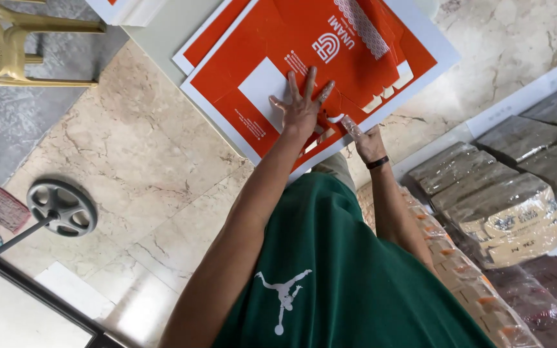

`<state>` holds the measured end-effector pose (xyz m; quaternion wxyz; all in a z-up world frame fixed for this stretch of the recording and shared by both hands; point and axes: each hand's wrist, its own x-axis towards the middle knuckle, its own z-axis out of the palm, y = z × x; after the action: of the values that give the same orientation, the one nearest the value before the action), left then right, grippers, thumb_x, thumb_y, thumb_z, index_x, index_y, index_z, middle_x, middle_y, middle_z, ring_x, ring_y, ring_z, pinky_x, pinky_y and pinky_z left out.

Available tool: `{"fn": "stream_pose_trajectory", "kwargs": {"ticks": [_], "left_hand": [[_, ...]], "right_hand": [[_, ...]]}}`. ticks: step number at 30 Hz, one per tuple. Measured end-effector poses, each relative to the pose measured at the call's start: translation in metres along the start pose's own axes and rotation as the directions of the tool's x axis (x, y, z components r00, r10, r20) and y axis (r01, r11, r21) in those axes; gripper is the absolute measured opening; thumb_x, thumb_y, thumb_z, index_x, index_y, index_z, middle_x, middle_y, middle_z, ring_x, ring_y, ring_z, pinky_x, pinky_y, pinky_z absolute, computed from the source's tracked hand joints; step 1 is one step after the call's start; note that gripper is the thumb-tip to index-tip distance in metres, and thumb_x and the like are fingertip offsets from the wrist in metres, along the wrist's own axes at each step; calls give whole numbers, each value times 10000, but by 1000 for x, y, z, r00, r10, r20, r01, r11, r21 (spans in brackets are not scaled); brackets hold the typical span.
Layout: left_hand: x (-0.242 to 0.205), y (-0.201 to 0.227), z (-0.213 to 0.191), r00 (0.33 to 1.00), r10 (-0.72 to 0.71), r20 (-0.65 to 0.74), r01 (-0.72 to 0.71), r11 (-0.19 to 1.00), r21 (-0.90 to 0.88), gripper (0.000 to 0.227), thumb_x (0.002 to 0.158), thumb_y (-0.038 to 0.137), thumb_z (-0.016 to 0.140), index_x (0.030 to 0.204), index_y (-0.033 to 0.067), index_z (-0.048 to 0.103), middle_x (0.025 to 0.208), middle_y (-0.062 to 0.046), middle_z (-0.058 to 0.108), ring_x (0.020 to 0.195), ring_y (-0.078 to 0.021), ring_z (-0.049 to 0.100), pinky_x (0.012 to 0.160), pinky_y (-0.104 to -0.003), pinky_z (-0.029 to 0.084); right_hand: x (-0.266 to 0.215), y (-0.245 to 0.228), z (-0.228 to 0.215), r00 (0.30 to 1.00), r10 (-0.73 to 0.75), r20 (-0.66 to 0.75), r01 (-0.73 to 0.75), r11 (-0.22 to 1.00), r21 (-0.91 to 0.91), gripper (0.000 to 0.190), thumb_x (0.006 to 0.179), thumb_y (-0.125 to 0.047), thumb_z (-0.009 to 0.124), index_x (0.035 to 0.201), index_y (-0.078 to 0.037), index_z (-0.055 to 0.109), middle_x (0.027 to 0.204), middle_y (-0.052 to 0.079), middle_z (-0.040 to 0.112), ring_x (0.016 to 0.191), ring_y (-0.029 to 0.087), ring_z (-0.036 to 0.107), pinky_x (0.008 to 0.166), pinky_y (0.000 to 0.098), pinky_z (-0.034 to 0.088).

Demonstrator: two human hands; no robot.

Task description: The person assembles red and white cardboard boxes by folding the flaps and tucking them into slots. They repeatedly pick up flat box pieces, fold them into shape, and stack the finished boxes on a pile to the right.

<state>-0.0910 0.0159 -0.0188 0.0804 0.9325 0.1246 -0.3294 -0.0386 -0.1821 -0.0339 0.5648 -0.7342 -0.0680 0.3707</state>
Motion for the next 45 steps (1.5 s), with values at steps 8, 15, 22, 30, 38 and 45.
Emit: {"fn": "stream_pose_trajectory", "kwargs": {"ticks": [8, 15, 22, 30, 38, 45], "left_hand": [[-14, -42, -13, 986, 139, 91, -121, 976, -180, 1077, 871, 348, 847, 1678, 373, 134, 1698, -82, -206, 1515, -549, -125, 974, -931, 276], [-68, -69, 32, 994, 68, 91, -62, 996, -65, 1298, 746, 272, 928, 1679, 342, 29, 1691, -177, -194, 1491, -606, -80, 874, -949, 311], [-54, -67, 67, 995, 30, -92, -25, 998, 54, 1244, 812, -146, 668, 1664, 394, -60, 1680, -224, -182, 1474, -630, -36, 854, -883, 417], [-47, -101, 19, 991, 125, 40, -120, 988, -100, 1189, 780, 54, 870, 1680, 359, 156, 1711, -116, -145, 1526, -564, 43, 989, -893, 318], [-58, -99, -15, 972, -25, 233, 38, 998, -50, 1228, 924, -69, 702, 1631, 462, -151, 1619, -64, -347, 1448, -562, -220, 1043, -897, 176], [-44, -104, 9, 996, 8, 91, 1, 994, -105, 1127, 862, 56, 795, 1675, 378, 85, 1704, -171, -136, 1504, -615, 1, 994, -879, 361]], "right_hand": [[1, 14, 6, 840, 519, 158, -540, 770, 339, 490, 967, -400, 776, 933, 70, 640, 651, 115, 567, 740, 401, 744, 785, 624, 606], [-52, -41, 104, 752, 640, 157, -615, 767, -180, 813, 700, -806, 834, 973, -42, 786, 1029, 218, 724, 1069, 392, 687, 1032, 536, 518], [-63, -12, 118, 942, 245, 230, -308, 903, 299, 550, 1003, -152, 669, 1452, 91, 465, 1456, 341, 499, 1374, 472, 455, 1152, 564, 421], [-66, -10, 115, 846, 521, 114, -530, 797, 291, 927, 804, -351, 975, 1435, 101, 469, 1385, 335, 552, 1289, 400, 580, 1088, 444, 521], [-76, 105, 89, 626, -395, 672, 756, 518, -400, 768, 903, 131, 598, 1586, -160, 404, 1585, 102, 479, 1411, 321, 523, 1233, 416, 370], [-96, -116, 124, 866, 413, 281, -377, 910, -173, 871, 862, -546, 790, 1477, -2, 501, 1432, 228, 576, 1373, 393, 511, 1190, 524, 394]]}}
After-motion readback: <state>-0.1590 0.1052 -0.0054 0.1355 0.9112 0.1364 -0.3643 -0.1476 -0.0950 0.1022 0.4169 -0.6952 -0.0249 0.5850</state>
